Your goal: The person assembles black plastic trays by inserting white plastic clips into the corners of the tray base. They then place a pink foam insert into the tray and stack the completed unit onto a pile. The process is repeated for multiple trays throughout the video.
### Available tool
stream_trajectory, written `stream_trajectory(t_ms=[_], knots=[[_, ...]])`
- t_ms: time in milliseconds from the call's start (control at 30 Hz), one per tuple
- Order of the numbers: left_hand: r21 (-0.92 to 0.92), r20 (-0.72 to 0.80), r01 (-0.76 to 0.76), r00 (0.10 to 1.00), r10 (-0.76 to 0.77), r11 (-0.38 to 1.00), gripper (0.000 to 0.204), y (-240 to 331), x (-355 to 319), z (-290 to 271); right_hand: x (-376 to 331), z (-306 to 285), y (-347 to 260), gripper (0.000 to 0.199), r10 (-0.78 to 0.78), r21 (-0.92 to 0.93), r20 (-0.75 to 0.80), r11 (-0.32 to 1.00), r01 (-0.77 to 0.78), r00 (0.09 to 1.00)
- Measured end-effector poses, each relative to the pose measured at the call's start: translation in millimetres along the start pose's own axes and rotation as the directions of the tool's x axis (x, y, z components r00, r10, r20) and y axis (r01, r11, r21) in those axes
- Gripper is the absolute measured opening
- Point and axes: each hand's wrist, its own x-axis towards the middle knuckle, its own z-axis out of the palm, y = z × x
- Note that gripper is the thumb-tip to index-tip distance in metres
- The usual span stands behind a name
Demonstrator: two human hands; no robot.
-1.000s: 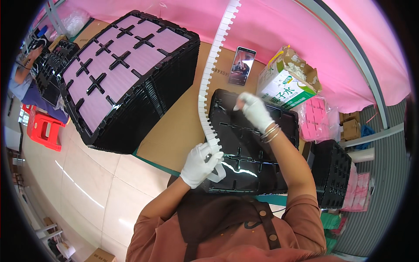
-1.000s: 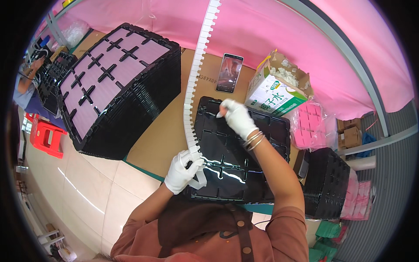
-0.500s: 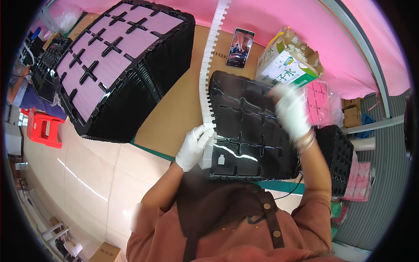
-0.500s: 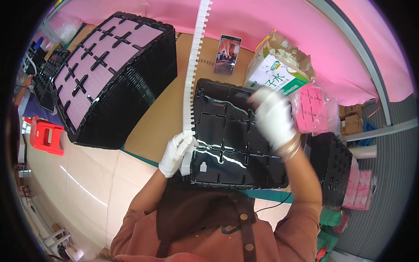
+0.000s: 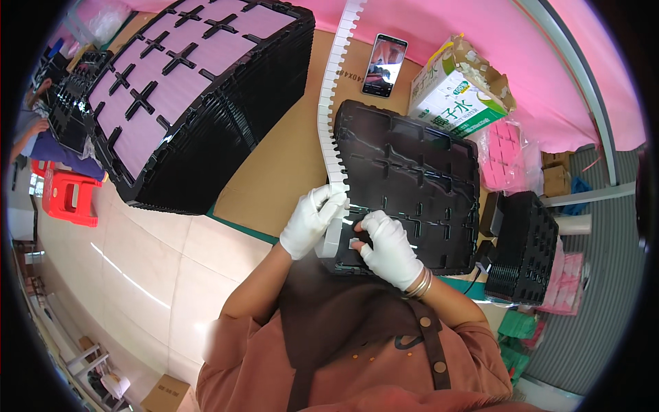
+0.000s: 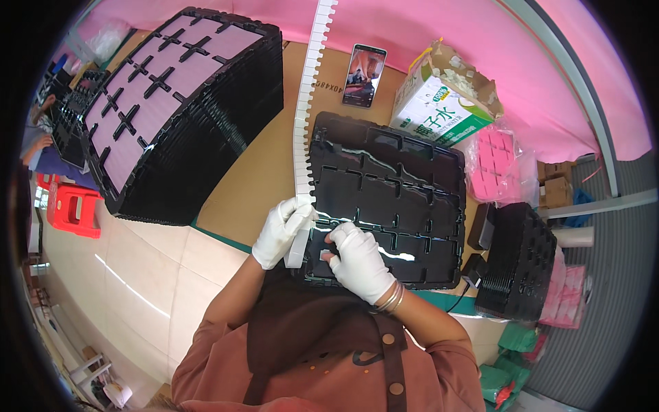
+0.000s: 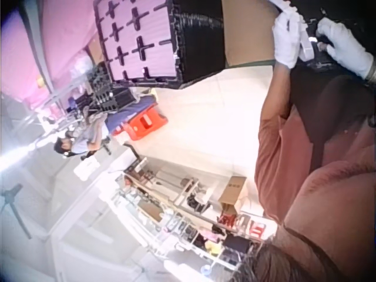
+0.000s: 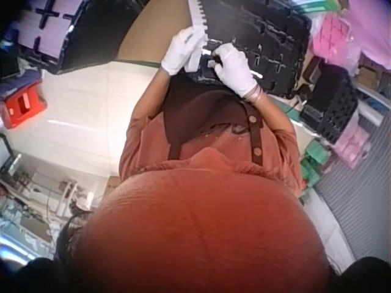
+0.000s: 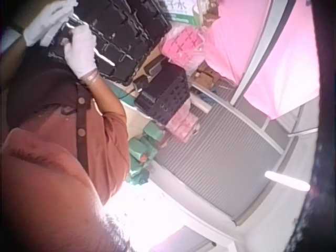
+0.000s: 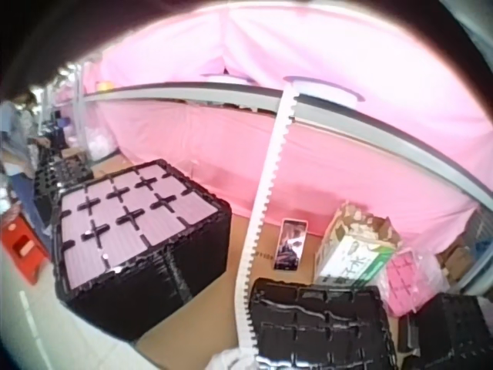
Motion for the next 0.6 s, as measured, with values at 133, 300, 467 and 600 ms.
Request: stream_trajectory(t_ms=[133, 300, 467, 600], knots=[[0.011, 0.03, 0.029, 0.999, -0.029, 1.0, 0.024, 6, 0, -1, 3, 8, 7, 0.017, -0.059, -0.117, -0.012, 0.991, 0.057, 0.998], [-0.009, 0.047, 0.06, 0.997, -0.059, 0.998, 0.023, 13, -1, -2, 2, 13, 13, 0.013, -0.147, -0.126, -0.042, 0.982, 0.141, 0.988], [0.02, 0.002, -0.019, 1.0, 0.019, 1.0, 0.022, 5, -1, 2, -2, 5, 14, 0.016, -0.184, -0.09, 0.02, 0.979, 0.185, 0.983], [-0.009, 0.044, 0.013, 0.999, -0.012, 1.0, 0.021, 5, 0, 1, -8, -4, 13, 0.016, -0.166, 0.011, 0.036, 0.986, 0.166, 0.985]])
